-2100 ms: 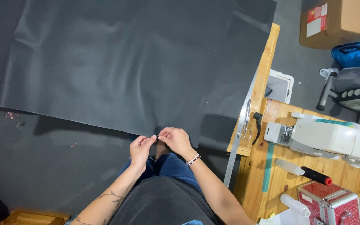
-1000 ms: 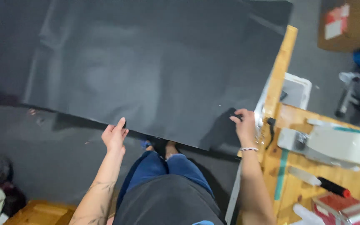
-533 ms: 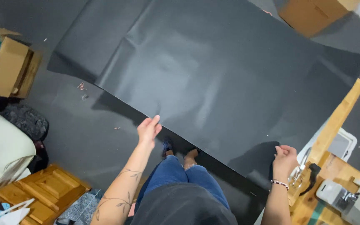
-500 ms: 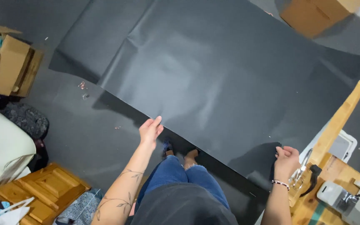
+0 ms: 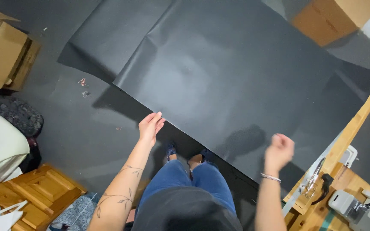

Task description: The person aligns and smooths a large black fabric on a wooden table, then uses pins to secure the edges. They also place a small rectangular object on the fabric and continue pinning.

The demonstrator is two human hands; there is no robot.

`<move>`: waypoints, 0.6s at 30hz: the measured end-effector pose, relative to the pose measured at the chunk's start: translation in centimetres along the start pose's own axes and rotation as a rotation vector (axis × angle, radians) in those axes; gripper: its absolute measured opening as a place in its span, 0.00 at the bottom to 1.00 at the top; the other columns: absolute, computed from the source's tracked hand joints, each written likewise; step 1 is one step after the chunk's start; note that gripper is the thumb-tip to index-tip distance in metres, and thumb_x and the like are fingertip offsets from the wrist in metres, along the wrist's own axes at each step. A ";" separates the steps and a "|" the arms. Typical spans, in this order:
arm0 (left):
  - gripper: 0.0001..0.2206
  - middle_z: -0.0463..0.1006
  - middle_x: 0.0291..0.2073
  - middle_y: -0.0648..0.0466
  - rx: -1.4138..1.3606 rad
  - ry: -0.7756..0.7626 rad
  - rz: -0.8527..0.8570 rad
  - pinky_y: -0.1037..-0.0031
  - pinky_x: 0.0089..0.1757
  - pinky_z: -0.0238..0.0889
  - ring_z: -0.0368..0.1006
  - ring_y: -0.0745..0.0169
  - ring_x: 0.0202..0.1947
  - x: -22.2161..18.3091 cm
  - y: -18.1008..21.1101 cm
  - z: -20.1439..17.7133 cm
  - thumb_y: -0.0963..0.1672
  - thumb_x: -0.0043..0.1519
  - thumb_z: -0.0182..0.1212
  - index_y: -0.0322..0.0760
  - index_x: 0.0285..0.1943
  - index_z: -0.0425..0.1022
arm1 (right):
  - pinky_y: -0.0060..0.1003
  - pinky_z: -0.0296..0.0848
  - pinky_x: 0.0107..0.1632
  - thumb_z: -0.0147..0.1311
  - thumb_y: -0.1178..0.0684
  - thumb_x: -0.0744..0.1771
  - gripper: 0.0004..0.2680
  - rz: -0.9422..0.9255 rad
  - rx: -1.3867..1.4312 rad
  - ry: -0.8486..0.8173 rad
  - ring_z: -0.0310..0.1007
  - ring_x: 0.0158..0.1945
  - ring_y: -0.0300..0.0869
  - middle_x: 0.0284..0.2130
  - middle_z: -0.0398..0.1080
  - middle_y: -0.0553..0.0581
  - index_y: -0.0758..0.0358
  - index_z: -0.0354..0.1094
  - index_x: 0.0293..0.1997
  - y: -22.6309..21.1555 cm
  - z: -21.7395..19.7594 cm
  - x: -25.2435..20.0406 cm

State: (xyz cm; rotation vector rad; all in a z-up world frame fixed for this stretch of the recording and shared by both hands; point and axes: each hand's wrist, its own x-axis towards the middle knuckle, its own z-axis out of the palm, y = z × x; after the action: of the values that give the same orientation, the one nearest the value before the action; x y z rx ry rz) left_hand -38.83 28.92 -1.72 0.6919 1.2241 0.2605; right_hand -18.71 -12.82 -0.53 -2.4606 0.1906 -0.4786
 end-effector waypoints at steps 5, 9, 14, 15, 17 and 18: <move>0.26 0.77 0.48 0.44 0.002 -0.048 -0.003 0.68 0.51 0.72 0.79 0.50 0.48 0.9 -0.2 -0.5 0.46 0.57 0.75 0.30 0.61 0.70 | 0.40 0.74 0.44 0.60 0.59 0.65 0.03 -0.014 0.364 -0.641 0.77 0.35 0.46 0.31 0.76 0.55 0.55 0.76 0.38 -21.2 3.3 -9.7; 0.29 0.76 0.47 0.43 -0.053 -0.030 -0.029 0.67 0.51 0.72 0.78 0.50 0.49 0.8 0.4 -0.1 0.47 0.57 0.75 0.29 0.63 0.67 | 0.38 0.75 0.46 0.61 0.54 0.64 0.04 0.008 0.324 -0.975 0.79 0.37 0.42 0.31 0.78 0.50 0.50 0.77 0.41 -26.1 8.6 -14.3; 0.26 0.79 0.45 0.41 -0.018 0.005 0.011 0.71 0.46 0.76 0.81 0.51 0.45 0.7 1.1 -0.2 0.46 0.56 0.76 0.28 0.59 0.71 | 0.35 0.74 0.50 0.59 0.48 0.66 0.03 -0.078 0.192 -1.158 0.73 0.38 0.33 0.32 0.74 0.42 0.45 0.74 0.41 -27.4 13.3 -16.8; 0.26 0.79 0.45 0.41 -0.019 0.005 0.012 0.71 0.46 0.76 0.81 0.51 0.45 0.7 1.3 -0.3 0.46 0.56 0.76 0.28 0.59 0.71 | 0.35 0.74 0.50 0.59 0.48 0.66 0.03 -0.079 0.193 -1.158 0.73 0.38 0.33 0.32 0.74 0.42 0.45 0.74 0.41 -27.6 13.2 -16.6; 0.24 0.81 0.44 0.41 0.026 -0.006 0.013 0.74 0.45 0.76 0.82 0.53 0.43 0.6 1.5 -0.6 0.46 0.55 0.76 0.29 0.57 0.73 | 0.39 0.74 0.48 0.59 0.49 0.65 0.03 -0.138 0.164 -1.156 0.75 0.38 0.39 0.31 0.75 0.48 0.49 0.75 0.40 -27.9 12.8 -16.4; 0.24 0.81 0.44 0.41 0.026 -0.005 0.010 0.74 0.45 0.76 0.82 0.53 0.43 1.0 1.1 -0.8 0.46 0.55 0.76 0.29 0.57 0.73 | 0.39 0.74 0.48 0.59 0.49 0.65 0.03 -0.137 0.161 -1.157 0.75 0.38 0.39 0.31 0.75 0.48 0.49 0.75 0.40 -27.8 12.9 -16.6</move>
State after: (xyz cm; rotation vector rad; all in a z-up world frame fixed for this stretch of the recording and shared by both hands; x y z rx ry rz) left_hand -38.98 30.59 -1.92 0.7210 1.2207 0.2517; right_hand -28.49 20.51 1.72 -2.2077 -0.4712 0.8578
